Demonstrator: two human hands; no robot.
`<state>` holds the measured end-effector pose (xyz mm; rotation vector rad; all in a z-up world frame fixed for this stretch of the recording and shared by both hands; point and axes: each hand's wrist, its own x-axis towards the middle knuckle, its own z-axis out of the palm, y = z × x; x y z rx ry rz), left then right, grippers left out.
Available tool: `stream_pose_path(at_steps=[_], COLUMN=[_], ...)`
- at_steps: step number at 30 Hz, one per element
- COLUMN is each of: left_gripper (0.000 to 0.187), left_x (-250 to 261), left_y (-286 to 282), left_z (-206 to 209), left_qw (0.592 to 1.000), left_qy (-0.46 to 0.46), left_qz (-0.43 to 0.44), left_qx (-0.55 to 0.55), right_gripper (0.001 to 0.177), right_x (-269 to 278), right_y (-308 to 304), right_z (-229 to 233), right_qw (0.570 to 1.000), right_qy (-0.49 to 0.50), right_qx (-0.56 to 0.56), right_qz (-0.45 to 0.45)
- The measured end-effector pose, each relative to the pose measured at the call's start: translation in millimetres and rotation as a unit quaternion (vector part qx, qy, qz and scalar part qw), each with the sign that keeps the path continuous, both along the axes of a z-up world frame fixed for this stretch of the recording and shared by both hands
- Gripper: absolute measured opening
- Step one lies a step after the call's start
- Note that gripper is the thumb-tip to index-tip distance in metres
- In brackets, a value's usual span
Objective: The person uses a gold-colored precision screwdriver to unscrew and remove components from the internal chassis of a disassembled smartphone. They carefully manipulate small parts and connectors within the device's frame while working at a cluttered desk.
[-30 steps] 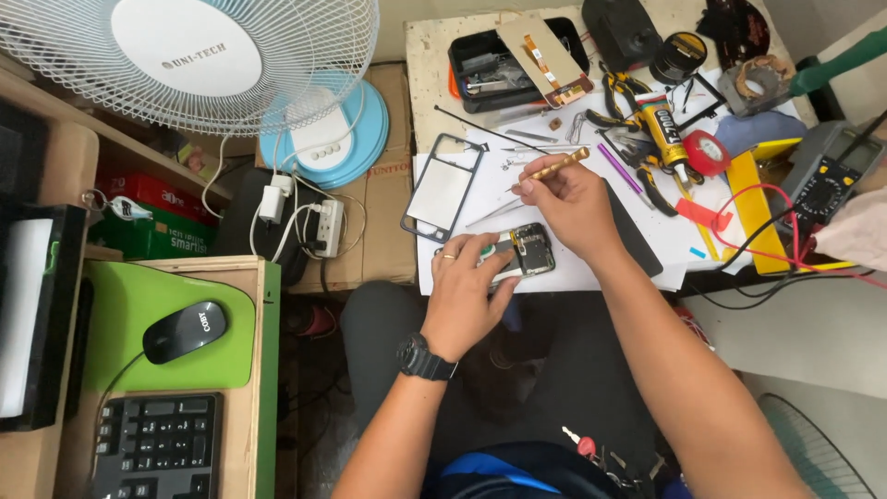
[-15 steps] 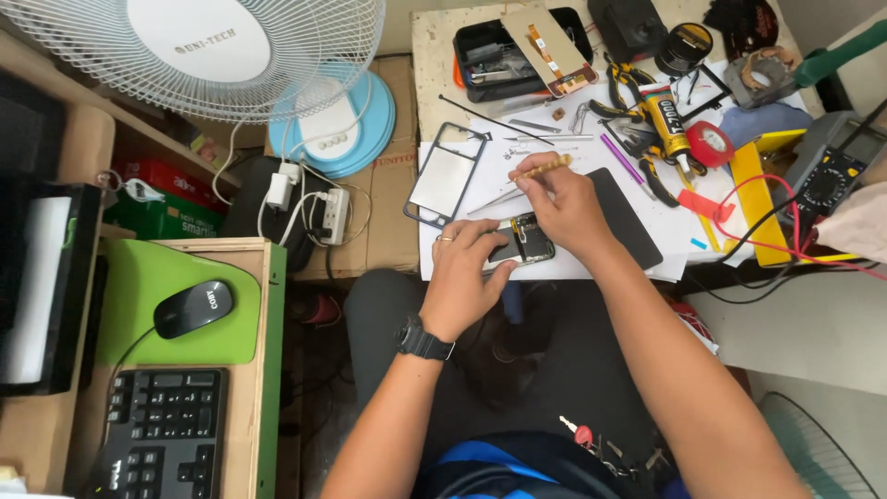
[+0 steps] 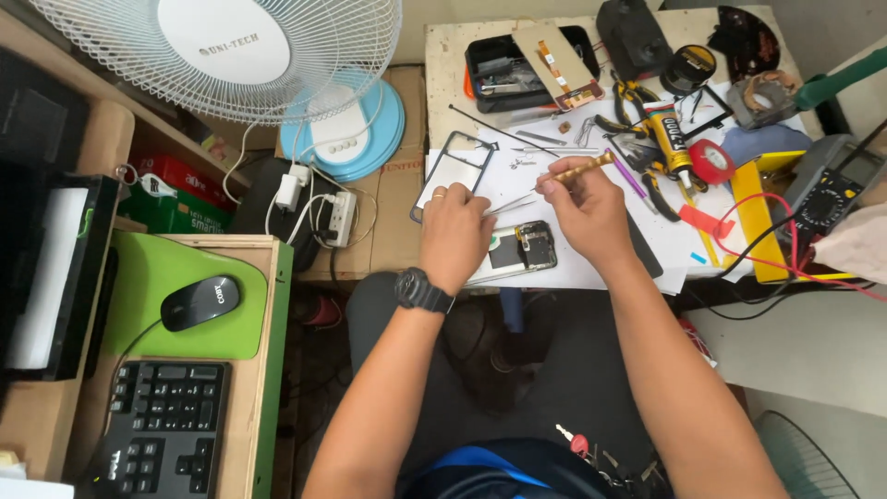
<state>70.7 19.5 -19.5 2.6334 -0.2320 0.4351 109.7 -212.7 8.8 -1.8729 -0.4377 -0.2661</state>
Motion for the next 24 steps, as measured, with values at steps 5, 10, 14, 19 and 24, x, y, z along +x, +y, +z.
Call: stream_pose_path(at_steps=[5, 10, 14, 19, 24], left_gripper=[0.008, 0.010, 0.013, 0.014, 0.013], left_x=[8.7, 16.4, 41.4, 70.5, 83.9], left_y=[-1.7, -24.6, -60.2, -98.6, -108.1], left_z=[-9.1, 8.0, 0.3, -8.9, -19.2], left_qw=[1.000, 1.000, 0.999, 1.000, 0.999], left_qy=[0.006, -0.012, -0.033, -0.017, 0.002], left_qz=[0.004, -0.006, 0.008, -0.007, -0.021], left_qx=[0.007, -0.005, -0.007, -0.014, 0.027], right_gripper=[0.015, 0.014, 0.010, 0.009, 0.014], right_x=[3.4, 0.9, -6.6, 3.2, 1.3], right_y=[-15.9, -29.8, -42.1, -50.3, -42.2], right_z=[-8.2, 0.2, 22.8, -8.1, -24.3], right_qw=[0.999, 0.992, 0.986, 0.977, 0.973], right_qy=[0.005, -0.004, -0.015, -0.002, 0.034], right_qx=[0.049, 0.109, 0.131, 0.165, 0.191], right_qz=[-0.020, -0.065, -0.106, -0.137, -0.126])
